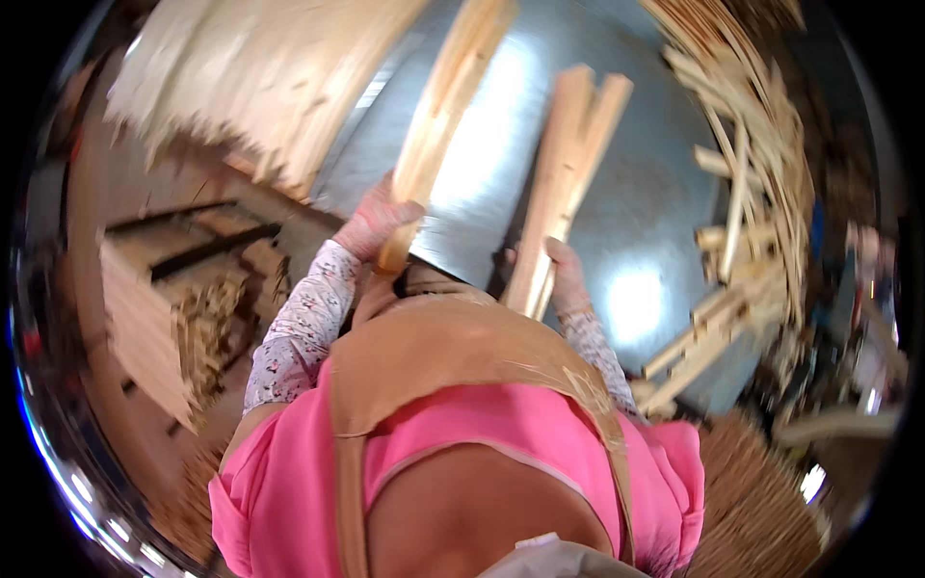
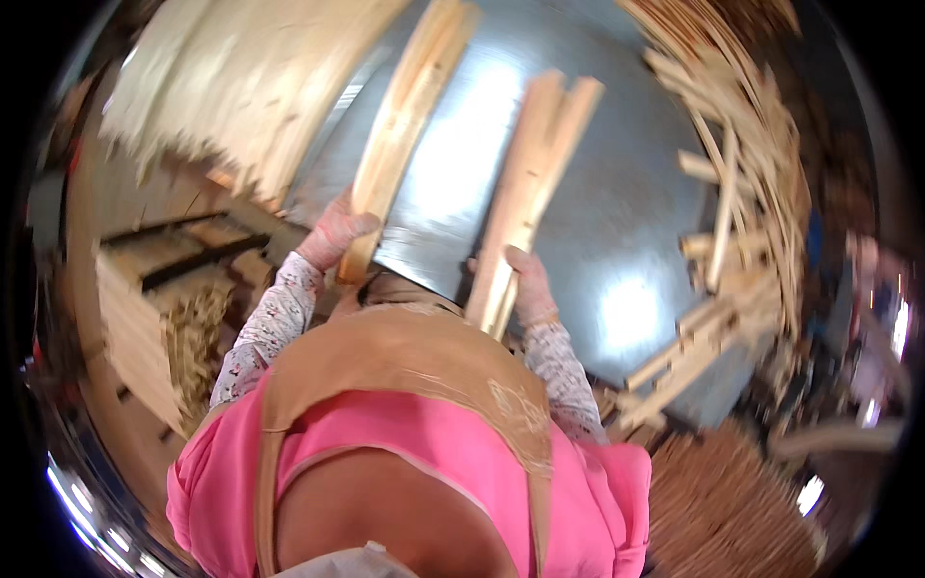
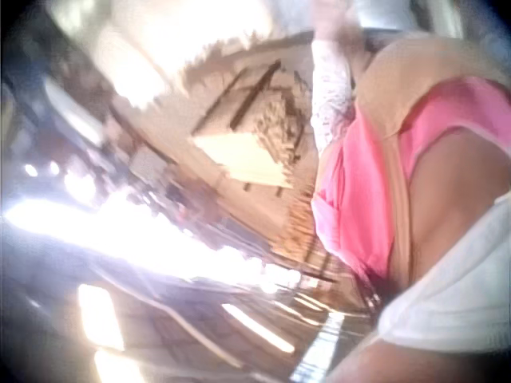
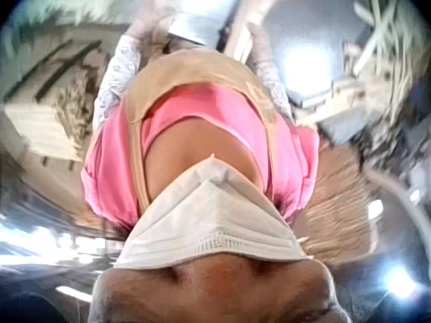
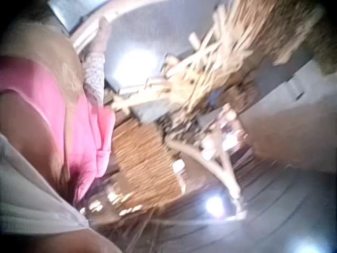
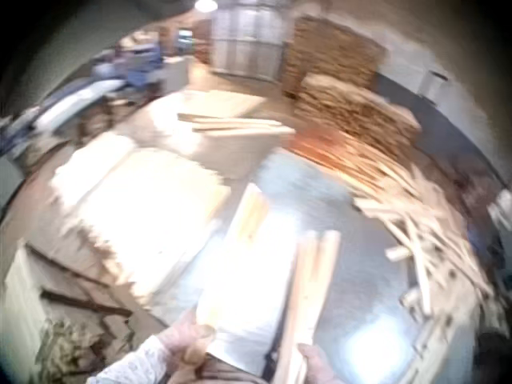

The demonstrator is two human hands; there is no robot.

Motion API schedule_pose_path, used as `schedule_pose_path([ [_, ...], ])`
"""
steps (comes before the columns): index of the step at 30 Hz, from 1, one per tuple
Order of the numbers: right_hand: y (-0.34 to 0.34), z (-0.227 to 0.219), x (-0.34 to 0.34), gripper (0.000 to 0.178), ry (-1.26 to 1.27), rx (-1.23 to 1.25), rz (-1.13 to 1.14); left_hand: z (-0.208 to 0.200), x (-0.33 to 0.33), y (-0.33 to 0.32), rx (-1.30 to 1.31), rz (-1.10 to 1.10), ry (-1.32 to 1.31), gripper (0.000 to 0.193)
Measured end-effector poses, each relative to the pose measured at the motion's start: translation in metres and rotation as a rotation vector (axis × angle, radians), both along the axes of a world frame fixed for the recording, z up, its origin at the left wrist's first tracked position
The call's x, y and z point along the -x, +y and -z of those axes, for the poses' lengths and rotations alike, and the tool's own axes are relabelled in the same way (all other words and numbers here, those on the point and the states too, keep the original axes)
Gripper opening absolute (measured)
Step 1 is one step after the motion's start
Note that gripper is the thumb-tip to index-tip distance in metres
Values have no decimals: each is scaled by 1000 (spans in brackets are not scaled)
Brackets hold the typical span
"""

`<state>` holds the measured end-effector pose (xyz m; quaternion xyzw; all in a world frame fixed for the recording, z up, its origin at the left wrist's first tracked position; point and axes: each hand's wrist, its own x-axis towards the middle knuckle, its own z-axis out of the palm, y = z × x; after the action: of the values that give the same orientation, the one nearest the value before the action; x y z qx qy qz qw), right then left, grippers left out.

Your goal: The person gathers thin wooden slats from a pile on a metal table and arranges them into neat, aligned stacks. The person repeatedly picks up groups of slats, aligns them, and places them into a growing stack on the left side of the workspace.

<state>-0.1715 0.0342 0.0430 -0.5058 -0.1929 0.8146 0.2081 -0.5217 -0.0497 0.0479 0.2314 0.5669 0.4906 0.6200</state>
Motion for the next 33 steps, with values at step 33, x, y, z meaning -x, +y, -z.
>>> schedule_pose_path([
  [33,40,86,386,55,-169,-351,4,28,414,-382,371,-1024,1427,68],
])
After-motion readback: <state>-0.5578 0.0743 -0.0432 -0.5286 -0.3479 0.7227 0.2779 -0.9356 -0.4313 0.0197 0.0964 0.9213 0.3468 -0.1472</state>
